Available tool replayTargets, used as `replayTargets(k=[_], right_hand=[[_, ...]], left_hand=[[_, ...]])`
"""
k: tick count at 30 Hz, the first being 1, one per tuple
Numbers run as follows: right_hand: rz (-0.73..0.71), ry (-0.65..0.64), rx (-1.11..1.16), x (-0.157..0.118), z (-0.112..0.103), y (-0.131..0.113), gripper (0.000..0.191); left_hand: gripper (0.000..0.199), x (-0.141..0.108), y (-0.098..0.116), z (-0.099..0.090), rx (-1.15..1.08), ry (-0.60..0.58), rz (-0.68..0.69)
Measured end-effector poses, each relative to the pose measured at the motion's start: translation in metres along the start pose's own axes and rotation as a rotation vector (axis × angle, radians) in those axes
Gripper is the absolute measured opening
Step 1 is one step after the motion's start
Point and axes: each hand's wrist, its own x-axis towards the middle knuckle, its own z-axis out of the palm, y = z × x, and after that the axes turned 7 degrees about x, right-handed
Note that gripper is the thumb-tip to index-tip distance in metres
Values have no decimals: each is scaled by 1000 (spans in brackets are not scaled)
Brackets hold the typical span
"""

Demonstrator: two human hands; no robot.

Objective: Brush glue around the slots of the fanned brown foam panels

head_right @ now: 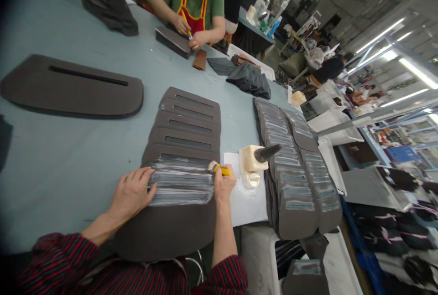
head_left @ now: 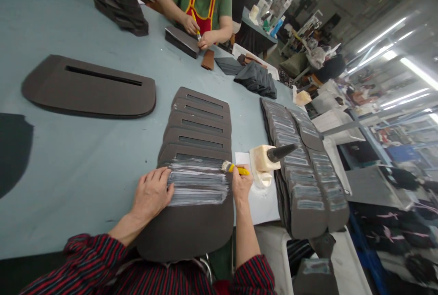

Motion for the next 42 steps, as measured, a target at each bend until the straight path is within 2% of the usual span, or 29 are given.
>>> replayTargets(k=[3, 6, 8, 11, 14, 17, 22, 24, 25, 27, 31, 33, 34, 36, 39, 42], right_hand=[[49, -54, 59, -6, 2, -2, 20], [68, 45, 10, -8, 2, 0, 20], [76, -7, 37, -8, -2, 1, 23], [166, -117, 169, -10, -5, -1, 32], [157, -155, 248, -15, 3, -14, 35], [73, -228, 260, -28, 29, -39, 31], [-27, -362, 324, -64, 96, -85, 20], [-46, -415, 328, -71, 113, -87, 19], [-35, -424, 316, -70, 114, -83, 19], [25, -383, 270, -61, 102, -64, 20], [146, -127, 131, -25, 35, -17, 21], [124, -18, 43, -11, 12, -8, 18], [97, 8, 17, -7, 9, -9, 17], [34, -16, 31, -7, 19, -21, 15], [-18, -182, 181, -19, 62, -50, 17], [-38, -358, 296, -29, 102, -69, 20]], left_hand=[[40, 0, 0, 0, -24, 6, 0], [40, 0, 0, 0, -37, 4, -5], [40, 0, 0, 1, -33, -5, -14], [38, 0, 1, 0, -35, -12, -29], [36, 0, 1, -2, -61, -6, -47], [32, -1, -2, -5, -98, 29, -93], [32, -6, -4, -8, -89, 23, -51], [33, -8, -4, -7, -62, -2, -32], [33, -8, -4, -5, -51, -9, -30], [34, -9, -4, -2, -40, -10, -30], [35, -9, -3, -1, -48, 2, -27], [32, -6, -2, -2, -54, 3, -42], [30, -3, -2, -3, -57, 3, -58], [27, 5, -2, -4, -63, 16, -95], [30, 19, -5, -3, -55, 48, -101], [32, 27, -7, 0, -27, 22, -52]])
